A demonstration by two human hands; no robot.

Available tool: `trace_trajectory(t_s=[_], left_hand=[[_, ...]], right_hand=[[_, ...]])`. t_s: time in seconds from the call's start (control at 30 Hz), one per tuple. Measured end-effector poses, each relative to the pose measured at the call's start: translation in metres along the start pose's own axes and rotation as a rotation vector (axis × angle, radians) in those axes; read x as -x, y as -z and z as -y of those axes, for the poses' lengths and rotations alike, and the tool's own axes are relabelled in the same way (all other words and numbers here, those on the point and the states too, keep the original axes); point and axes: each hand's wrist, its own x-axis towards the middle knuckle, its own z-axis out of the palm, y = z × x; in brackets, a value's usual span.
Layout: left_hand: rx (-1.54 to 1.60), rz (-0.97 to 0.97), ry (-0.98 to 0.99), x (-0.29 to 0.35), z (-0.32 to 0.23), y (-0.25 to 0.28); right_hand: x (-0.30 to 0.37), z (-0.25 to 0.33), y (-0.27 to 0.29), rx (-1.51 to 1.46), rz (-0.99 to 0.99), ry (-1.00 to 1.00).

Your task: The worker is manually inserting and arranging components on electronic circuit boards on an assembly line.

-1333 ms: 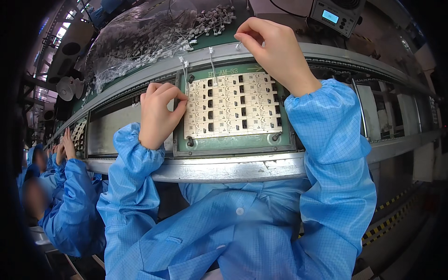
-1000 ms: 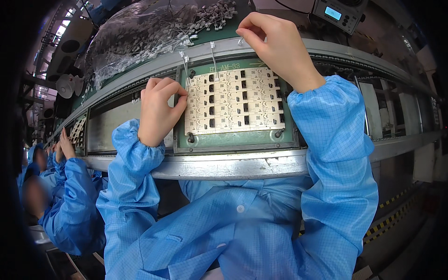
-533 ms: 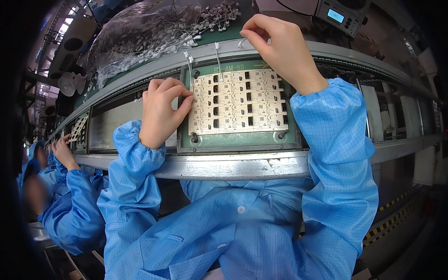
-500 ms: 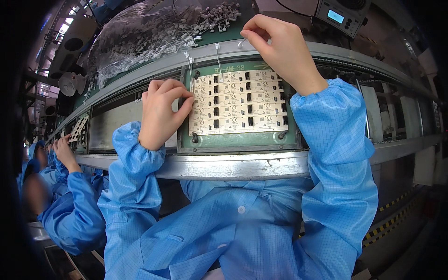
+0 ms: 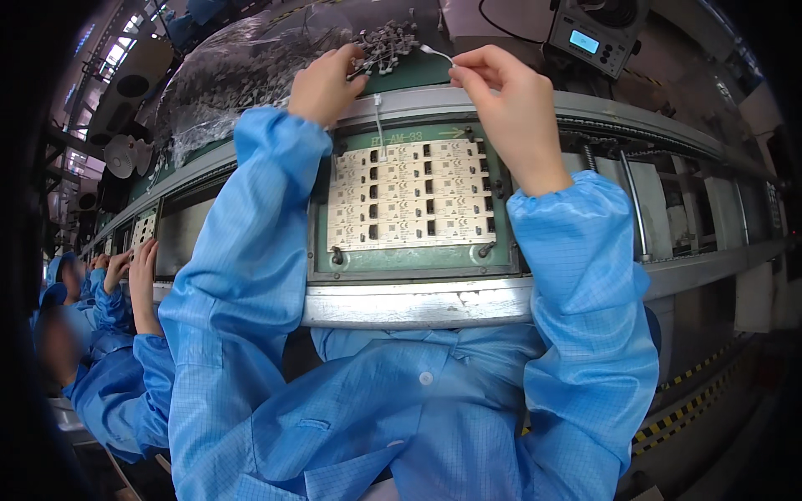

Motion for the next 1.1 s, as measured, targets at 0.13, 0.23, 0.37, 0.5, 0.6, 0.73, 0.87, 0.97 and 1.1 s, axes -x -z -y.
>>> trace_trajectory(t_s=[0.13, 0.23, 0.37, 0.5, 0.6, 0.73, 0.87, 0.97, 1.1], left_hand=[[-0.114, -0.015, 0.023, -0.032, 0.011, -0.031], [0.101, -0.084, 0.002, -0.043, 0.016, -0.022], [0.625, -0.176, 0.118, -0.058, 0.016, 0.004], [0.571, -0.036, 0.112, -0.056, 0.02, -0.002], [0.932, -0.371, 0.157, -0.064, 0.035, 0.011], [0.989, -0.122, 0.236, -0.045, 0.028, 0.024], [1.332, -0.177, 0.294, -0.023, 0.034, 0.034], [1.158, -0.123, 0.186, 0.011, 0.025, 0.044], [0.645, -0.104, -0.071, 0.07, 0.0, 0.059]], right_hand=[[0.001, -0.007, -0.001, 0.143, -0.027, 0.061], [0.002, -0.006, -0.001, 0.192, -0.006, 0.1], [0.004, -0.004, -0.004, 0.221, 0.027, 0.123], [0.003, -0.008, -0.002, 0.191, 0.012, 0.093], [0.001, -0.01, -0.001, 0.216, -0.012, 0.126], [0.001, -0.014, -0.001, 0.204, 0.016, 0.1], [0.0, -0.011, -0.002, 0.233, -0.007, 0.103], [0.0, -0.013, -0.003, 0.262, 0.015, 0.086], [0.008, -0.02, -0.006, 0.421, 0.205, 0.087]])
